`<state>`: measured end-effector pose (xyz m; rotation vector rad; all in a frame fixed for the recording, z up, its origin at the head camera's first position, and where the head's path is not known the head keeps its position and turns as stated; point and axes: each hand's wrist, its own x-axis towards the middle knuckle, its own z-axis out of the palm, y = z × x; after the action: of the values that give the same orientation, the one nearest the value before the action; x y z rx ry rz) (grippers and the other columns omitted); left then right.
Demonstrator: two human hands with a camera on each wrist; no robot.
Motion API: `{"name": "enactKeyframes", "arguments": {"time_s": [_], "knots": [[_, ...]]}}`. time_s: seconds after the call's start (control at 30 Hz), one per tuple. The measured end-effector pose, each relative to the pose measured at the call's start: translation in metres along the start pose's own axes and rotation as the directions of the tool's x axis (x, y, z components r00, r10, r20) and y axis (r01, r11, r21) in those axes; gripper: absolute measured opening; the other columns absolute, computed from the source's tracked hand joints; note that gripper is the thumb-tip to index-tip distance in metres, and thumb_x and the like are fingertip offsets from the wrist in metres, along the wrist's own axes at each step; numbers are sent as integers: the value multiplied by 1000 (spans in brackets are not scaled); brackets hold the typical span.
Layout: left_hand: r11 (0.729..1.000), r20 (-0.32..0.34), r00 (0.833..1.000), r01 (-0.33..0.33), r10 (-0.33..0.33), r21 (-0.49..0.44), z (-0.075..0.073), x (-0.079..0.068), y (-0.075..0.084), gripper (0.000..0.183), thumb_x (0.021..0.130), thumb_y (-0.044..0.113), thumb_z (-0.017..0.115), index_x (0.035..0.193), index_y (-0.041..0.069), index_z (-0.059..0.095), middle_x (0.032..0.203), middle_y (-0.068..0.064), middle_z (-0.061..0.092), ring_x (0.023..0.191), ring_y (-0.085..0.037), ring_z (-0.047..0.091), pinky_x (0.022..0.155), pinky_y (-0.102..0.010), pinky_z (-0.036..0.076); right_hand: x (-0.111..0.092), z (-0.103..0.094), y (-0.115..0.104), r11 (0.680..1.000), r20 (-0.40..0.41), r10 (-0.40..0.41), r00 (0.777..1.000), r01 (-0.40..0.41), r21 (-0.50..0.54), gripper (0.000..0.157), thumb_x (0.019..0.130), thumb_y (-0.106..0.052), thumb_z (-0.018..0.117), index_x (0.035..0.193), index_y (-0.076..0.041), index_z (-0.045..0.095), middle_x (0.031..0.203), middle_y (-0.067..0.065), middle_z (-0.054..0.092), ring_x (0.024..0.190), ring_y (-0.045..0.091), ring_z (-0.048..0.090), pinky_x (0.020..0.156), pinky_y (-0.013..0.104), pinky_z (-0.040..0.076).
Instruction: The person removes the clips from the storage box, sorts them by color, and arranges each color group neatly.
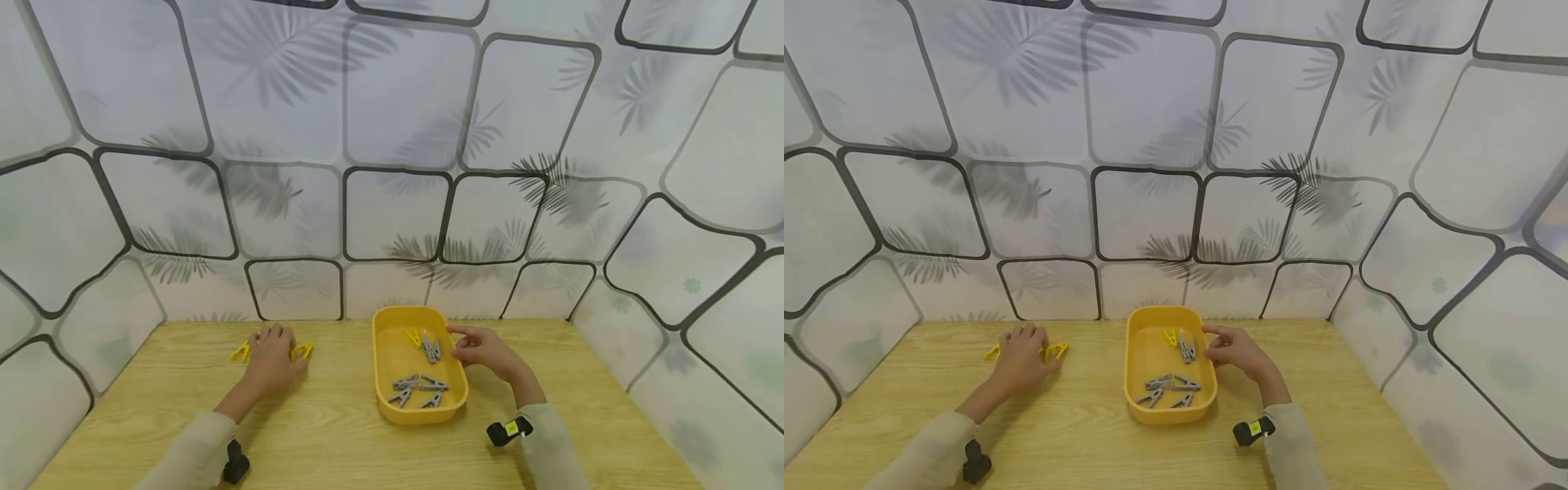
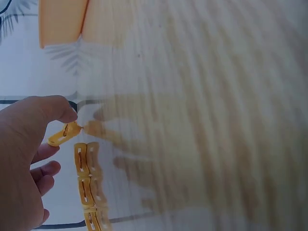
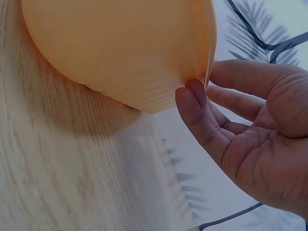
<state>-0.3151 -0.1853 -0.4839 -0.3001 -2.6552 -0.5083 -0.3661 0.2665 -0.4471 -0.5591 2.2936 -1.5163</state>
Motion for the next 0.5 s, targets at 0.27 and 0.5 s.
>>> {"name": "enactKeyframes", "arguments": {"time_s": [0.27,0.5], "knots": [[994,31,998,50,-53,100,6,0,4,35,75,27,77,79,11,46,87,-11,49,90,-38,46,93,-68,32,-1,0,1,1000,4,-1,1000,1,3,68,97,-12,68,154,4,36,101,13,66,85,17,68,81,43,61],[992,19,998,62,-64,114,7,0,8,35,78,29,75,76,12,44,86,-11,47,85,-34,41,86,-61,33,0,0,1,1000,3,-2,1000,2,7,67,97,-12,68,155,4,36,102,16,66,85,18,68,82,44,60]]}}
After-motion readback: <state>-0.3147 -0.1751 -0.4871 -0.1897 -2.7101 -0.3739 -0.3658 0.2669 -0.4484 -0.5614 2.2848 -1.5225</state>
